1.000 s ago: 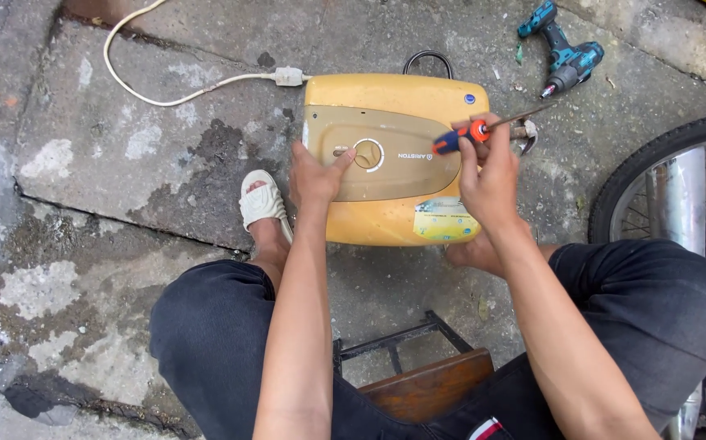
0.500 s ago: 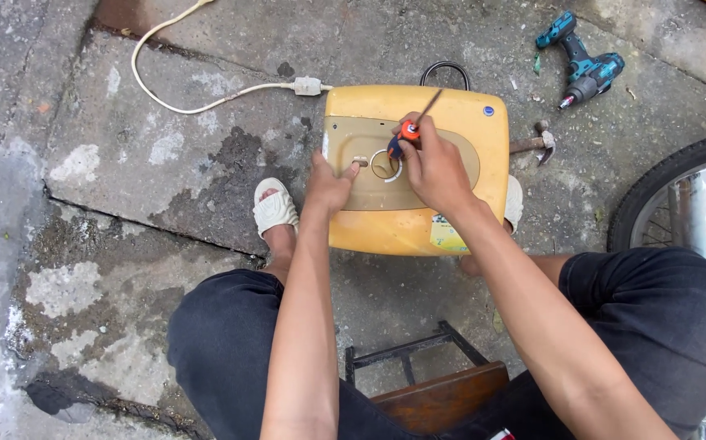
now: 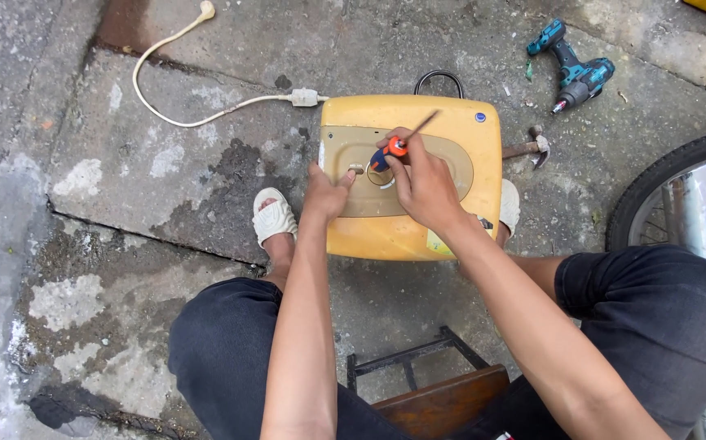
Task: Disassembling and inspecting a small electric water heater using a screwdriver
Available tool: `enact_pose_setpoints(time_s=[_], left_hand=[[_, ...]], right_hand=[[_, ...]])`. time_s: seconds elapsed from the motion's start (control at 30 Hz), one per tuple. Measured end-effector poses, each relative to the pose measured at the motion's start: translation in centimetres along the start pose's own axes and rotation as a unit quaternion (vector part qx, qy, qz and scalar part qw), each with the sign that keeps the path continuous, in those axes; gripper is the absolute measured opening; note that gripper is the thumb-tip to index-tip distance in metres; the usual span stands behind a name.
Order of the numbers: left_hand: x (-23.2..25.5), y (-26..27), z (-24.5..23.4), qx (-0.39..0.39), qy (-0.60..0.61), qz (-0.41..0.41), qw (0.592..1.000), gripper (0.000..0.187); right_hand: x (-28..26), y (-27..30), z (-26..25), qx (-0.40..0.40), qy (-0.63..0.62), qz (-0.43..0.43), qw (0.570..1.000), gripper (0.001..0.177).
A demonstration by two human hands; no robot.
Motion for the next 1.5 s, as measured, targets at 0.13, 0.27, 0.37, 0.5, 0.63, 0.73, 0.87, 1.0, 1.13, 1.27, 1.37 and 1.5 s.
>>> enact_pose_setpoints(time_s=[0.13,0.27,0.37,0.5,0.63,0.73,0.87,1.0,1.13,1.27,1.37,1.5], left_hand=[[-0.6,-0.3,-0.2,-0.01,-0.006,-0.005,1.0,0.076],[-0.4,-0.6,-0.3,-0.009,-0.032,-0.016,0.999,0.078],[-0.3,-0.2,-0.3,-0.014,-0.042,-0.024,0.999,0.081],[-0.9,-0.7,-0.3,-0.013,-0.05,-0.035,0.998,0.085],[1.4,2.5,-0.7,-0.009,-0.061,-0.045,0.997,0.081],[1.3,2.7,-0.4,0.03,-0.042,-0.028,0.998,0.084],[1.6,3.0,-0.6,0.022,-0.051,-0.055,0.997,0.09],[1.3,2.8,-0.5,0.024,-0.085,-0.067,0.994,0.097],[1.8,3.8,-0.7,0.033,-0.086,-0.075,0.993,0.095],[2.4,4.4,-1.0,0.035,-0.074,-0.075,0.994,0.094],[2.7,4.8,-1.0,0.037,-0.077,-0.08,0.993,0.091],[2.3,4.4,-0.7,0.042,-0.081,-0.077,0.993,0.089]], right_hand=[[0.3,0.5,-0.2,-0.017,0.011,0.012,1.0,0.024],[0.4,1.0,-0.8,-0.008,-0.014,0.015,1.0,0.027],[-1.5,2.2,-2.7,0.025,-0.075,0.029,0.996,0.028],[-1.8,4.8,-6.9,0.069,-0.134,0.019,0.988,0.031],[-4.2,7.3,-14.8,0.119,-0.152,0.003,0.981,0.033],[-5.5,11.1,-21.5,0.194,-0.127,0.002,0.973,0.026],[3.8,20.1,-30.3,0.286,-0.171,0.061,0.941,0.041],[15.9,31.8,-35.6,0.312,-0.157,0.1,0.932,0.053],[14.1,35.5,-32.3,0.351,-0.148,0.156,0.911,0.04],[13.9,38.2,-29.4,0.451,-0.219,0.237,0.832,0.03],[13.9,39.7,-28.6,0.469,-0.228,0.242,0.818,0.03],[12.3,38.5,-28.7,0.438,-0.177,0.24,0.848,0.03]])
Point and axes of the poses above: each hand's wrist, its own y-axis away from the middle knuckle, its own z-axis out of the palm, x = y × z, the point moved 2 cm from there along -y, towards the middle knuckle, and after that the axes turned 6 degrees about -y, right-handed, at the moved point
